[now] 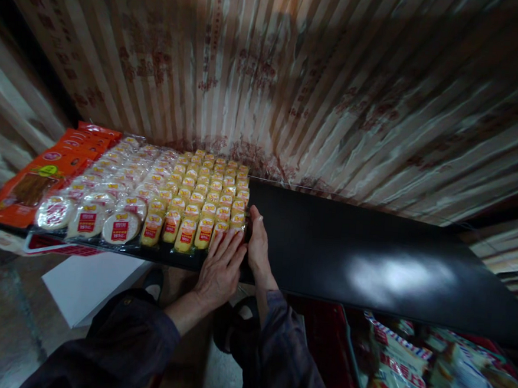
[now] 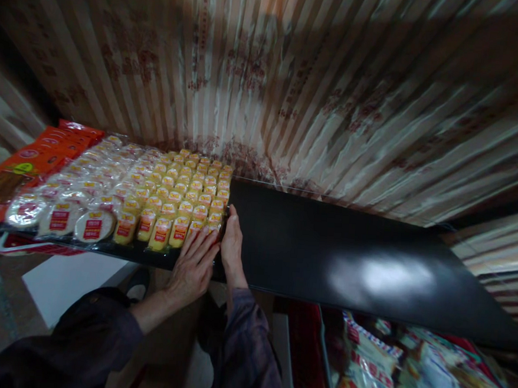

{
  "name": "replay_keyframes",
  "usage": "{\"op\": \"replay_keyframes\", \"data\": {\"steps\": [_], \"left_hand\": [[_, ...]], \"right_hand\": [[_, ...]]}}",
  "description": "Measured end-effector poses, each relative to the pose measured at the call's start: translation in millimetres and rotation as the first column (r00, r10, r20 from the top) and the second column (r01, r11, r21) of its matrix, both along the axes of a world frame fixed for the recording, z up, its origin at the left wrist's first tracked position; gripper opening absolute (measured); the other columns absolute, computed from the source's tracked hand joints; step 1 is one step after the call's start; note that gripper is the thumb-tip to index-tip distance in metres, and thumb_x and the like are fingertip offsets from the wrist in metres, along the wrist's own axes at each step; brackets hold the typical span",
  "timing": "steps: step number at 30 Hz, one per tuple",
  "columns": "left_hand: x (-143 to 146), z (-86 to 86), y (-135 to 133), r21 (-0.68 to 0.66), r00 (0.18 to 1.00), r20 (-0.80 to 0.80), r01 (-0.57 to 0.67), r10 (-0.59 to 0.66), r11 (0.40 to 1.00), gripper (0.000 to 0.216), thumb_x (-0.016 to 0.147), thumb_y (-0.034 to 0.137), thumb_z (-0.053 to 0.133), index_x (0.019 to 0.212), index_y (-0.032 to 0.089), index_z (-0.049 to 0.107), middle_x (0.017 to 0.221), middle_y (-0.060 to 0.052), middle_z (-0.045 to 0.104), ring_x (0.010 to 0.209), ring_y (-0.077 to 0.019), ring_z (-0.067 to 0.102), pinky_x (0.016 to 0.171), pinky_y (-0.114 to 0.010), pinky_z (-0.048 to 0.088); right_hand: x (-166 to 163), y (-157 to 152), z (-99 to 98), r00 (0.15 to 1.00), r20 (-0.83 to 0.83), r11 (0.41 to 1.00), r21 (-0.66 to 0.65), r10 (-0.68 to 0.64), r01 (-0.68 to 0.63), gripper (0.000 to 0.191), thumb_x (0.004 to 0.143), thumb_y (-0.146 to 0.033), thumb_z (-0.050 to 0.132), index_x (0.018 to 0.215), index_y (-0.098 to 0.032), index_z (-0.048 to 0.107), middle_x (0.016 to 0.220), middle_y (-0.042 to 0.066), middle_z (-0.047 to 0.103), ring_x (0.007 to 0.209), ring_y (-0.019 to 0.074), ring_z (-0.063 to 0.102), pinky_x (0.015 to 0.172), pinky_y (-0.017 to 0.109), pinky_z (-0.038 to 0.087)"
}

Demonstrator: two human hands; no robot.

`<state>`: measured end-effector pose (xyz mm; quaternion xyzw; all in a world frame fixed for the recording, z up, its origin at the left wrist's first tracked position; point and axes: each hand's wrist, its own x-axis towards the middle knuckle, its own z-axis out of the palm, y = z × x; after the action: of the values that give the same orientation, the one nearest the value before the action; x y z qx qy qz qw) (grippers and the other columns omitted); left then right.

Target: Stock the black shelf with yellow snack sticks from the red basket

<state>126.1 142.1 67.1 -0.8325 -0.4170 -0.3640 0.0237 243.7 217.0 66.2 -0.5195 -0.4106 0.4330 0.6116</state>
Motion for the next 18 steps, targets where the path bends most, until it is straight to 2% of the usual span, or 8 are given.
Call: {"op": "replay_keyframes", "data": {"steps": [8,13,18], "left_hand": [[5,6.4,-4,0.053,0.997,0.067,0.044,-0.048,0.998,0.046,0.082,0.005,0.043,0.127,0.009,0.054,0.143,-0.015,0.05,0.146,-0.027,0.023,0.114,-0.053,0.034],[9,11.6,-3,0.061,0.987,0.124,0.092,-0.099,0.994,0.05,0.082,0.003,0.042,0.13,0.013,0.052,0.14,-0.012,0.053,0.144,-0.0256,0.027,0.113,-0.051,0.037],[4,15.9,6,0.068,0.983,0.171,0.054,-0.065,0.996,0.055,0.081,0.0,0.042,0.132,0.016,0.05,0.138,-0.011,0.055,0.143,-0.0264,0.032,0.112,-0.052,0.037]], "right_hand": [[2,-11,8.0,0.993,-0.106,0.998,-0.023,-0.061,0.059,0.069,0.086,-0.068,0.042,0.13,-0.017,0.057,0.14,0.013,0.054,0.128,0.0239,0.052,0.11,0.043,0.039],[11,-17,12.0,0.986,-0.136,0.996,-0.013,-0.093,0.092,0.064,0.087,-0.066,0.042,0.124,-0.017,0.06,0.135,0.013,0.058,0.124,0.0247,0.056,0.107,0.045,0.042],[10,-12,16.1,0.976,-0.176,0.991,-0.004,-0.129,0.131,0.058,0.089,-0.063,0.041,0.118,-0.018,0.063,0.128,0.013,0.062,0.118,0.0233,0.059,0.103,0.044,0.046]]}}
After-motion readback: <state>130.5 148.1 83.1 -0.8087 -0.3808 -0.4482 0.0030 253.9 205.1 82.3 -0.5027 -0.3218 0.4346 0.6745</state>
